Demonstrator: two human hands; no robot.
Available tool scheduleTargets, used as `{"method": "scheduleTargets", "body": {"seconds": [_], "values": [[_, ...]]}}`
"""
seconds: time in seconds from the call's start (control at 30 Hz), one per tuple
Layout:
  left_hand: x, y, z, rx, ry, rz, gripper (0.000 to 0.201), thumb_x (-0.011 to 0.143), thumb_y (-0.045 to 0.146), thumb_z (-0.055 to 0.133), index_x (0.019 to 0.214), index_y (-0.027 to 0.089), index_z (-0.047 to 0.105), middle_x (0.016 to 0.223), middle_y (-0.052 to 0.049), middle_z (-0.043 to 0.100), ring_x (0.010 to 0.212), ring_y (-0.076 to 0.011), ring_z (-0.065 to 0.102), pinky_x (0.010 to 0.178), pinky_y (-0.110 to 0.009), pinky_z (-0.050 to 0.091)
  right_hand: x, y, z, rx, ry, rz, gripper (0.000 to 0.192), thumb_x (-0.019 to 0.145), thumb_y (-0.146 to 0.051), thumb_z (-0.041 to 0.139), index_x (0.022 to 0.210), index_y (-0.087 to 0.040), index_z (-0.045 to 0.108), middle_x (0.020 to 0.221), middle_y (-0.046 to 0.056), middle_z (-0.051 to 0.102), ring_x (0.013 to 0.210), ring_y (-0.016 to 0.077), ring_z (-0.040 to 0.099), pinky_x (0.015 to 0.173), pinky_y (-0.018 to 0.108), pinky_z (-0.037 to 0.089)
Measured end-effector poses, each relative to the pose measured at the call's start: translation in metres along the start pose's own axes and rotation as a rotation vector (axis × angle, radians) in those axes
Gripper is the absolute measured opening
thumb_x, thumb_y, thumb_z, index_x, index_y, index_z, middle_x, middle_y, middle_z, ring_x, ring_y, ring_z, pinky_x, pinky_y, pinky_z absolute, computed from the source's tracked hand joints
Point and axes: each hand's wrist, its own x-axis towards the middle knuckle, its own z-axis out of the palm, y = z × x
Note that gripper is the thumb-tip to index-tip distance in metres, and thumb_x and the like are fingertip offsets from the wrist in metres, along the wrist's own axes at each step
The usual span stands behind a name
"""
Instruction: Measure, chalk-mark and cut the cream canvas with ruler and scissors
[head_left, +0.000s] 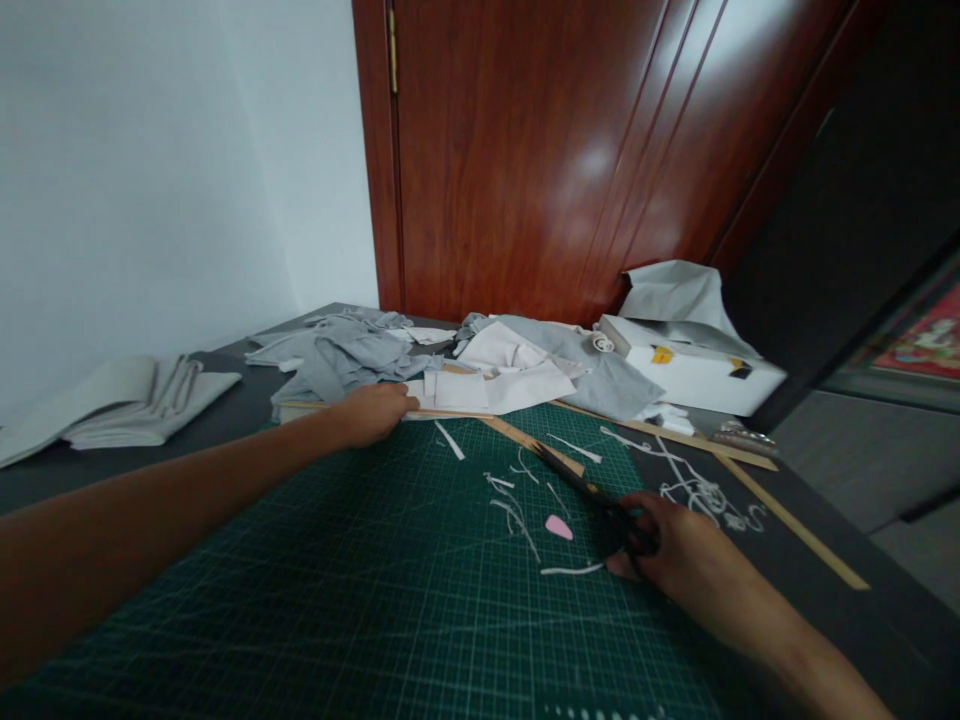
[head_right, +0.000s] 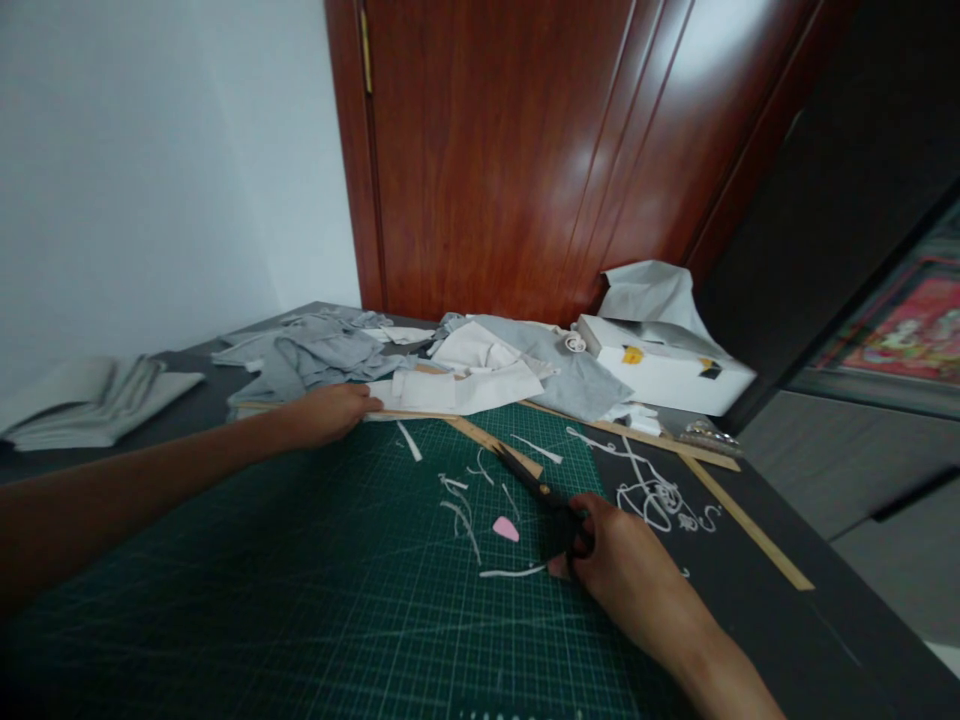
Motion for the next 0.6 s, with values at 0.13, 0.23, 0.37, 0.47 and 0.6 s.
{"method": "scheduleTargets", "body": {"seconds": [0.13,0.23,0.37,0.47,0.6], "values": [[0.015,-0.016,0.005,0.033,0.042,-0.070,0.036,0.104,0.039,0.069,0.135,0.020,0.066,0.137,-0.011,0.067,0.117,-0.0261,0.069,0.098,-0.048,0.061,0.008,-0.007,-0.009,-0.038,-0.027,-0.069,0.047,0.084,-0.013,0.076,0.131,-0.009,0.070,0.098,0.011,0.083,0.089,0.0275,0.080,0.077,0.034,0.060],[0.020,-0.012,0.012,0.038,0.098,-0.122,0.037,0.104,0.039,0.069,0.135,0.020,0.065,0.138,-0.011,0.066,0.118,-0.0264,0.069,0.099,-0.048,0.061,0.012,-0.018,-0.017,-0.079,-0.067,-0.154,0.049,0.086,-0.003,0.068,0.134,-0.009,0.067,0.109,0.013,0.082,0.097,0.0249,0.080,0.085,0.032,0.062],[0.014,0.010,0.024,-0.011,0.196,-0.141,0.038,0.104,0.039,0.069,0.136,0.019,0.065,0.139,-0.012,0.066,0.119,-0.0272,0.068,0.101,-0.050,0.060,0.012,-0.032,-0.019,-0.203,-0.084,-0.209,0.054,0.087,0.003,0.064,0.140,-0.007,0.064,0.133,0.023,0.075,0.126,0.0321,0.072,0.109,0.043,0.055],[0.005,0.027,0.035,-0.068,0.279,-0.123,0.040,0.104,0.039,0.069,0.139,0.020,0.064,0.145,-0.012,0.063,0.128,-0.0300,0.065,0.108,-0.055,0.056,0.008,-0.038,-0.018,-0.305,-0.098,-0.187,0.050,0.088,0.001,0.065,0.138,-0.002,0.067,0.135,0.029,0.073,0.131,0.0421,0.069,0.113,0.056,0.053],[-0.002,0.042,0.047,-0.148,0.347,-0.114,0.040,0.102,0.028,0.068,0.141,0.021,0.063,0.148,-0.012,0.061,0.137,-0.0322,0.058,0.119,-0.061,0.043,0.019,-0.043,-0.038,-0.365,-0.156,-0.156,0.046,0.083,-0.005,0.079,0.129,-0.012,0.078,0.120,0.019,0.082,0.113,0.0401,0.078,0.099,0.052,0.061]]}}
